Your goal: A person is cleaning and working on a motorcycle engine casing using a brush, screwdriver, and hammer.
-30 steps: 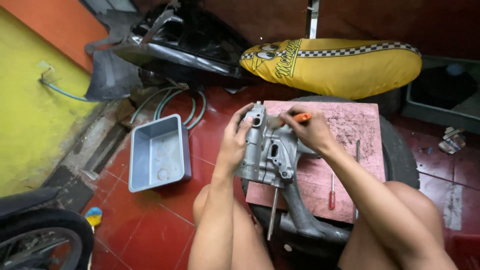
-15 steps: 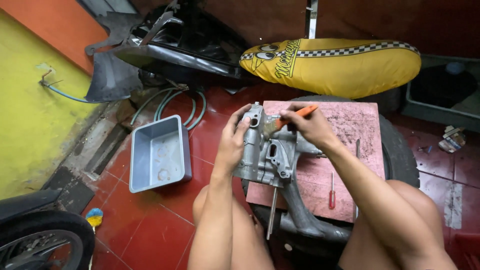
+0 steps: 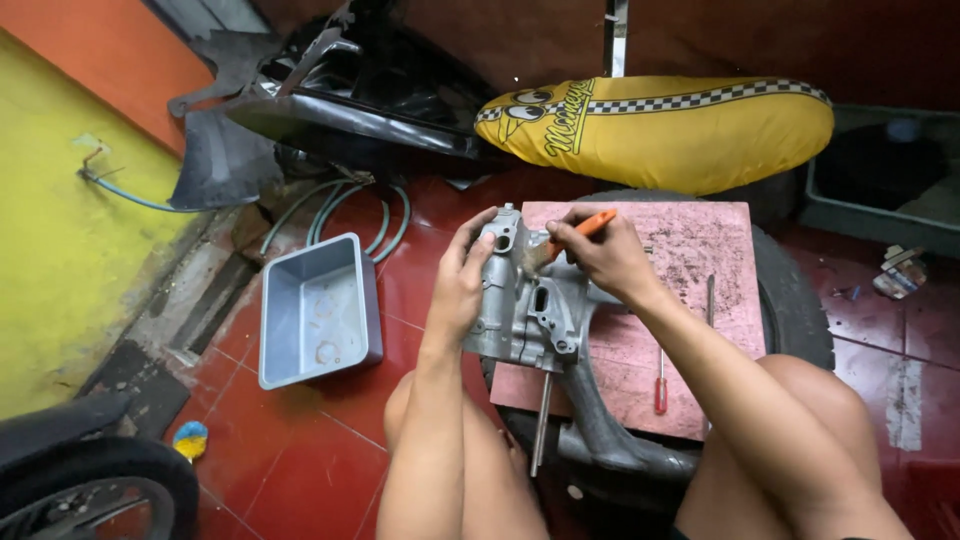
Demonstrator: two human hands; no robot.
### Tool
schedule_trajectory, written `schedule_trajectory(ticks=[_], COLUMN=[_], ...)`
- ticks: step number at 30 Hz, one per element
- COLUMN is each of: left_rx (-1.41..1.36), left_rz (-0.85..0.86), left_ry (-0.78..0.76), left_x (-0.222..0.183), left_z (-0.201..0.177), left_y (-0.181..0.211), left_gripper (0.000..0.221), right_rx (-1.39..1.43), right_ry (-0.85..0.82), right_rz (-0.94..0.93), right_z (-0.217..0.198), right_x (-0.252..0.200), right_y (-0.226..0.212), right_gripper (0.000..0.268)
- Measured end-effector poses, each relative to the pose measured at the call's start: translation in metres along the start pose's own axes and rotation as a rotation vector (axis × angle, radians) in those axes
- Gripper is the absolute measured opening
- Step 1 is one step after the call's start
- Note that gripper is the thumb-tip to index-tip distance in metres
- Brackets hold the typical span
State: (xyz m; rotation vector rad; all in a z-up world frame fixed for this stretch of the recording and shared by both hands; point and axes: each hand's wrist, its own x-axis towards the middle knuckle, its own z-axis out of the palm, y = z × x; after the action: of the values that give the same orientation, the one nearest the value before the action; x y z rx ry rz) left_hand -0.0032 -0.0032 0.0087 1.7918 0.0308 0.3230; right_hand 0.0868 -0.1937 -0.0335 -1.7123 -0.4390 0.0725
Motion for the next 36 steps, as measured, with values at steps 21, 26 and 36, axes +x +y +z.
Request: schedule_trajectory(ticks=[21,26,36], left_rx=[0.012,0.016,0.003], left_rz=[-0.004,0.004,0.018], left_ry=[-0.001,-0.001,0.008], left_x=[0.001,-0.001,0.002], left_z=[-0.002,-0.002,-0.001], left_y=[-0.003,-0.003,-0.006], left_gripper=[0.045,0.044,0.043], right_rx=[0.107,0.117,-0.034], right_ry=[0.070,0.088,0.231], right_rz=[-0.233,-0.241,-0.375], right_z=[0.000,0.000,0.008], right_x=[-0.020,-0.031,-0.031], right_y=[0.002,-0.002,0.006], right_gripper=[0.017,0.017,0.013])
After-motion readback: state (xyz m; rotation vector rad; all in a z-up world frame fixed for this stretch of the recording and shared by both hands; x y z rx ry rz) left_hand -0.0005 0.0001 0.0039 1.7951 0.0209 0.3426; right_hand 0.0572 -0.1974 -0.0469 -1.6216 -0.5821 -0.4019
